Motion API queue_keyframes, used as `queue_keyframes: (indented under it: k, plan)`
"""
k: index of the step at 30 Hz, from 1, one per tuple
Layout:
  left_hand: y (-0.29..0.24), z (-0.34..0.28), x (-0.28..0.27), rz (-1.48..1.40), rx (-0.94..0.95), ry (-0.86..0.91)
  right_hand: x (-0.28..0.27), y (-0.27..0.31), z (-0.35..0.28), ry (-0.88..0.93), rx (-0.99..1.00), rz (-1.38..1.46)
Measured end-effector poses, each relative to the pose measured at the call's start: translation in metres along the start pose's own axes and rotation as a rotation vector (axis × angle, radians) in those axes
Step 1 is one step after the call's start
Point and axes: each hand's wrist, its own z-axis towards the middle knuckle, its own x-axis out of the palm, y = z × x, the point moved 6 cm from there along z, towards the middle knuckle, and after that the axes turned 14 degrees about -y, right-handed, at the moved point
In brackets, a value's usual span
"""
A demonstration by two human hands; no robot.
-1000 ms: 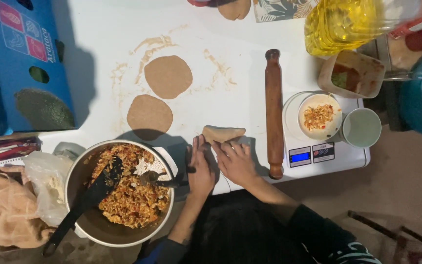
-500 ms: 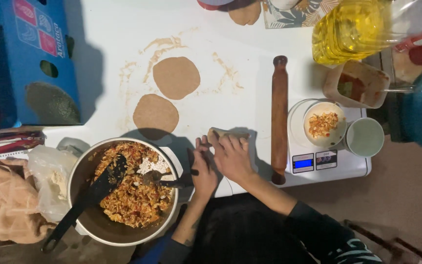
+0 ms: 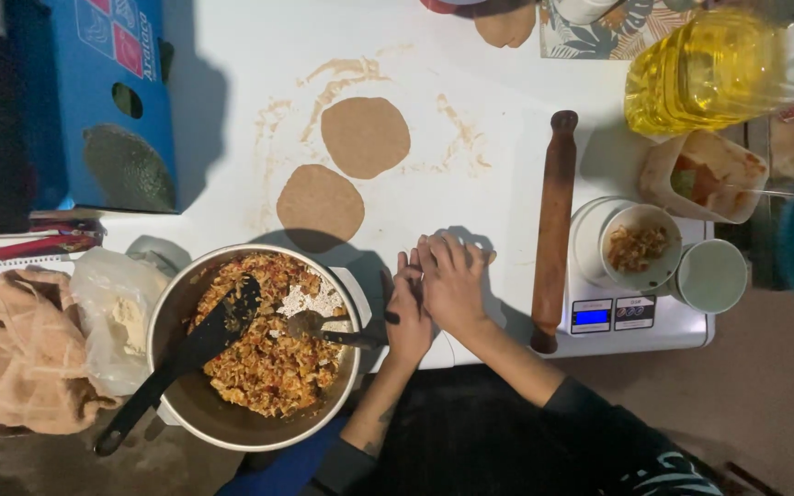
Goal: Filling and crimping dough to make empanadas.
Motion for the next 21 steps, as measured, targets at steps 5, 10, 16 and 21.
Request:
queue_keyframes:
  k: [5,10,16,21]
  plan:
    - [-0.010,-0.004,-0.007,0.002,0.043,0.000,-0.003,0.006,0.001,0.022,0.014,0.000]
    - [0.005,-0.011,-0.007,-0.038,0.013,-0.004,-0.003,0.007,-0.002,0.025,0.054,-0.047]
    - [0.006,-0.016,-0.011,-0.036,0.061,-0.031,0.001,0.009,-0.010,0.027,0.088,-0.047]
    - [-0.005,-0.022,-0.015,-0.056,0.052,0.018,-0.006,0.008,-0.020,0.094,0.114,-0.082]
